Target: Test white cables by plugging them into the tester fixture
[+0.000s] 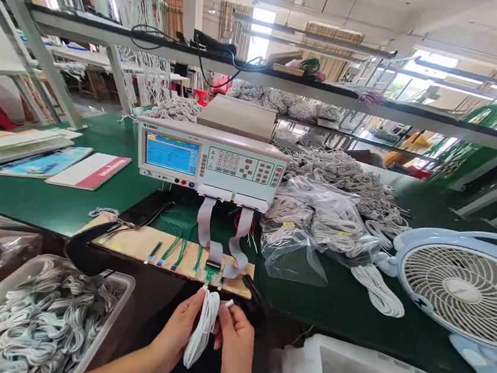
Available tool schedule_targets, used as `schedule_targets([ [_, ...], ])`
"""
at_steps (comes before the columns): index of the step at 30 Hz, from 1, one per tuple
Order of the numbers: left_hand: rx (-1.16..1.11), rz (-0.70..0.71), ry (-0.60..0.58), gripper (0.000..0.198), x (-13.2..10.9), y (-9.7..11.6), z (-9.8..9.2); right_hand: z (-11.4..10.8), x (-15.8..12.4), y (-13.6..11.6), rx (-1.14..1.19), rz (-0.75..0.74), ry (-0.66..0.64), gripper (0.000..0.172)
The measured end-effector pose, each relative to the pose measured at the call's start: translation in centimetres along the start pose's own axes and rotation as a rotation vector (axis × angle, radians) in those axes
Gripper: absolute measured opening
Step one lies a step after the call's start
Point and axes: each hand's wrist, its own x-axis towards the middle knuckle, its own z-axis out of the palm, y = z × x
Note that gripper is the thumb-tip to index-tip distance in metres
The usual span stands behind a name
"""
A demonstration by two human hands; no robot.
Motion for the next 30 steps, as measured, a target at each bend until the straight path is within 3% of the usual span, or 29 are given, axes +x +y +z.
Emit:
schedule_targets([
  [2, 0.024, -0.022, 0.051, 0.044, 0.0, -0.3, -0.3, 0.3, 0.5, -0.1, -0.001, 0.061, 0.031, 0.038],
  [8, 0.044, -0.137, 0.077, 0.046, 0.1, 0.1, -0.7, 0.6, 1.5, -0.6, -0.099, 0.142, -0.089, 0.042],
  [19, -0.004, -0.142, 0.04, 0.042, 0.9, -0.4, -1.8, -0.2, 2.1, -0.2, -0.241, -0.051, -0.118, 0.037],
  [27, -0.028, -0.128, 0.023, 0.04, 1.0, -0.6, -1.8, 0.2, 1.7, -1.0, -0.29, -0.095, -0.09, 0.032],
  [30, -0.045, -0.122, 0.016, 0.039, 0.9, -0.6, -1.7, 0.3, 1.8, -1.0, -0.255, -0.041, -0.089, 0.03],
])
